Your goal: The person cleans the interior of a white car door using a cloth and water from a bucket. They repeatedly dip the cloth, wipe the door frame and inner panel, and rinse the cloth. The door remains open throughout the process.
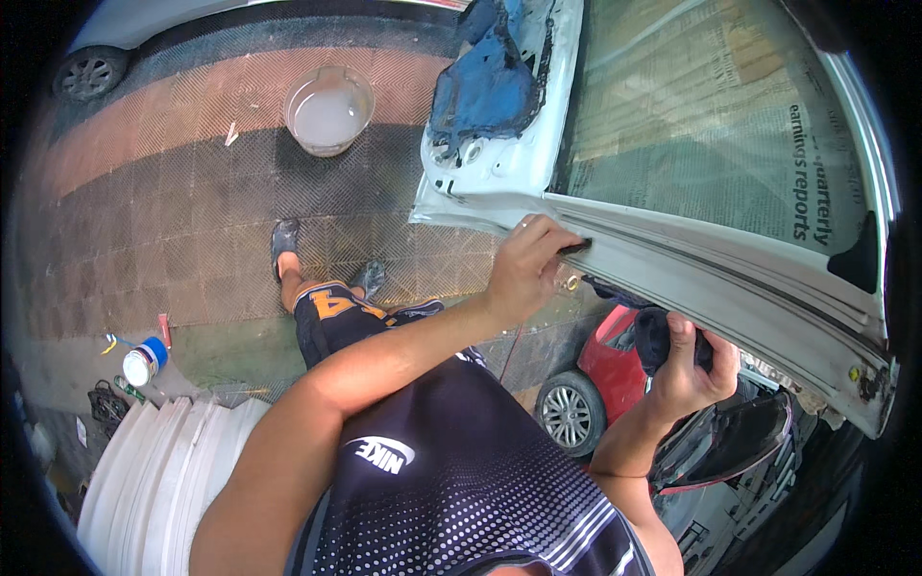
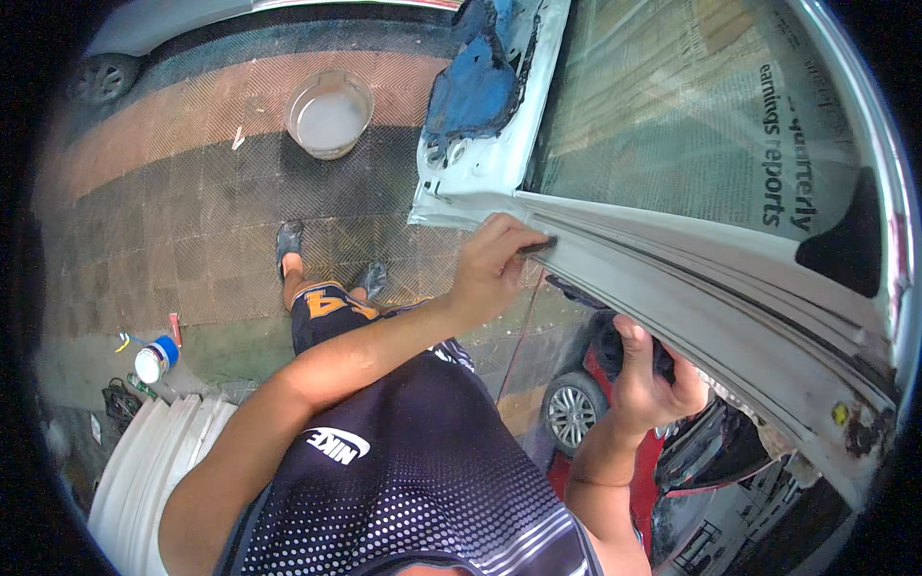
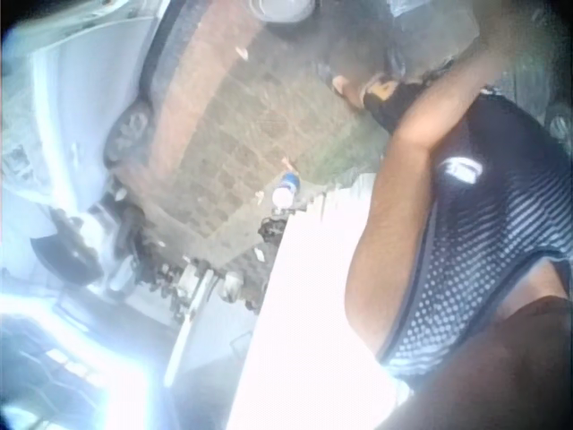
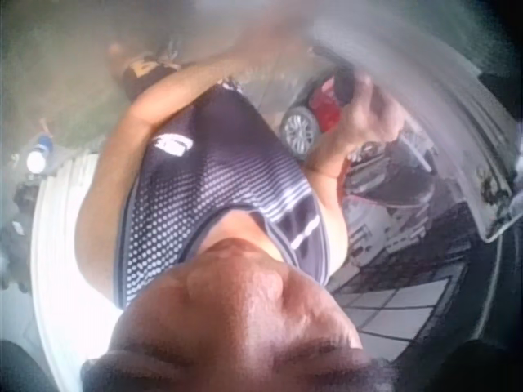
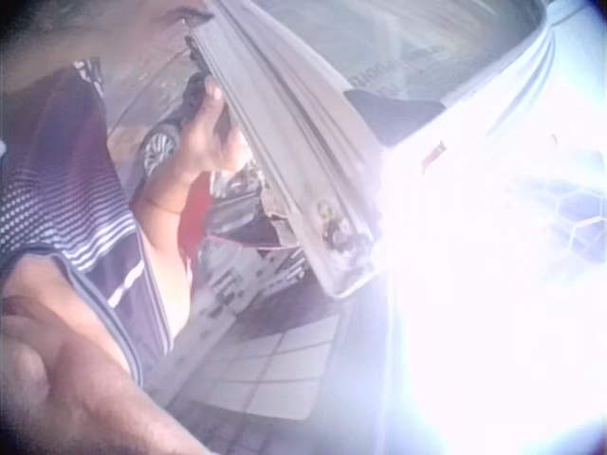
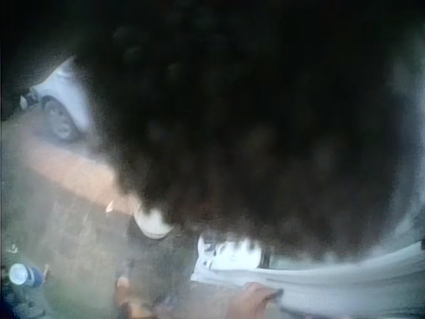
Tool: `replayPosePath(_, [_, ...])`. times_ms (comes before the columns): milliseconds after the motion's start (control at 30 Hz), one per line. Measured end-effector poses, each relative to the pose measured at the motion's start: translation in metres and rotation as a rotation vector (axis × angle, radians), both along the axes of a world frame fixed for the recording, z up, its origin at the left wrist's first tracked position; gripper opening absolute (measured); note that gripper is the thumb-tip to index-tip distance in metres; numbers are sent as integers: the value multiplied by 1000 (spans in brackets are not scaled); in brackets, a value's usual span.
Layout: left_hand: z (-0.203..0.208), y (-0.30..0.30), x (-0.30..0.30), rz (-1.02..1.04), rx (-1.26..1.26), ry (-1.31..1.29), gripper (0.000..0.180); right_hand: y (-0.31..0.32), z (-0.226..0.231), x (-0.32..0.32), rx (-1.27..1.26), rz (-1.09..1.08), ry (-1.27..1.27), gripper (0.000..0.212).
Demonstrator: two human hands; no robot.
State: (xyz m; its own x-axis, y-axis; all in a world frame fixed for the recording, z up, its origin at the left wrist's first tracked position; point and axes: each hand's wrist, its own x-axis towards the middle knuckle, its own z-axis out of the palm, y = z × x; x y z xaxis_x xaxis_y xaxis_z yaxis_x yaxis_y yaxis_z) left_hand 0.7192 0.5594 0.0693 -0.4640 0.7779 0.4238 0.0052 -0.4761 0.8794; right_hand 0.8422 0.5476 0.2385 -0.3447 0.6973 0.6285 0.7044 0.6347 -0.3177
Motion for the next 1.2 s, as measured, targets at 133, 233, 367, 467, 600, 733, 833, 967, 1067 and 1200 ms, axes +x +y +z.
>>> replayPosePath(133, [35, 1, -1, 24, 198, -39, 40, 0, -5, 3, 25, -85, 81, 19])
replayPosePath(233, [-8, 5, -4, 15, 6, 114, 38, 3, -2, -2, 57, -54, 19, 19])
replayPosePath(367, [13, -6, 0, -19, 94, 97, 36, 1, -6, 1, 12, -79, 103, 18])
replayPosePath(467, [-7, -9, 1, -18, 124, 102, 33, 3, -5, 2, 19, -77, 87, 19])
replayPosePath(600, [-24, -6, 1, -47, 123, 94, 36, 4, -6, 5, 42, -108, 97, 19])
replayPosePath(733, [-34, -5, 1, -77, 58, 40, 38, 2, -4, 8, -33, -100, 153, 18])
replayPosePath(833, [-23, -4, -2, -77, 121, 18, 38, 3, -5, 11, -9, -107, 128, 17])
replayPosePath(967, [-22, -5, 0, -104, 110, -15, 41, 1, -4, 8, -27, -115, 126, 18])
replayPosePath(1067, [-61, -3, -10, -216, 18, 94, 37, 3, -3, 7, -27, -96, 122, 18])
replayPosePath(1200, [-26, -10, -18, -407, -189, -402, 27, 2, -9, 13, 1, -113, 124, 18])
